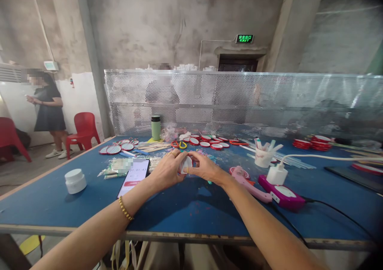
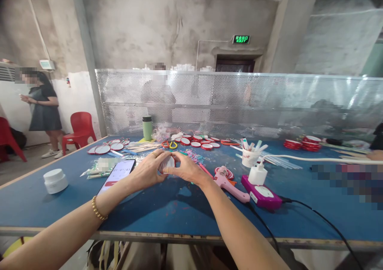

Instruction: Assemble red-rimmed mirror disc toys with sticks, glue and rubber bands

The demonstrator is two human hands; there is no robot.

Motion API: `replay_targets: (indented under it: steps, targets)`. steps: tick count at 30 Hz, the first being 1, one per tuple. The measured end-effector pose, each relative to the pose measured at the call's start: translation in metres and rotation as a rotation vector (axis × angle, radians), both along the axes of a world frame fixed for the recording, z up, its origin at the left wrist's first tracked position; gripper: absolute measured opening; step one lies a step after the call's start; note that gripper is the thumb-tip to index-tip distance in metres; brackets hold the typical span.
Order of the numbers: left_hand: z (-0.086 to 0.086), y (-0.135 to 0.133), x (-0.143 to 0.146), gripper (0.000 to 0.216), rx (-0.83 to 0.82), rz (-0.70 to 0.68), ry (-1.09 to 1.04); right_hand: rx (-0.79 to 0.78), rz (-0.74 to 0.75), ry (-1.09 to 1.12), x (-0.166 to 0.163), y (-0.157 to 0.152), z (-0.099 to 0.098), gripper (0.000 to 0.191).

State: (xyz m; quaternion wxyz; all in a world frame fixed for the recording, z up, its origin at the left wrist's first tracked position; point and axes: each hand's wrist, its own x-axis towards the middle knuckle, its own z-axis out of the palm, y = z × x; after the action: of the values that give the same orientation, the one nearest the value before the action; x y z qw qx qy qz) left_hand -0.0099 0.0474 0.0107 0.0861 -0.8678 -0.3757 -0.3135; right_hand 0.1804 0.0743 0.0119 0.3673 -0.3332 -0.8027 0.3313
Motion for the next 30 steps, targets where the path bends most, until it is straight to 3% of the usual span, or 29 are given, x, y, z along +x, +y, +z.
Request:
replay_targets:
  steps: [7,16,21,30]
  targets:
    - [0.001,-0.002,0.001,0.047,0.020,0.098,0.001,0.019,-0.075,0.010,-0.005,0.001,-0.002,0.031]
    - [0.006,-0.005,-0.001,0.057,-0.021,0.312,-0.046,-0.231,-0.108,0.003,-0.020,-0.012,-0.002,0.031]
    - [0.006,-0.004,-0.001,0.050,-0.026,0.317,-0.029,-0.341,-0.016,0.155,-0.022,-0.010,-0.009,0.037]
    - [0.013,-0.003,-0.010,0.053,-0.100,0.237,0.042,-0.346,0.003,0.176,-0.025,-0.010,-0.014,0.032]
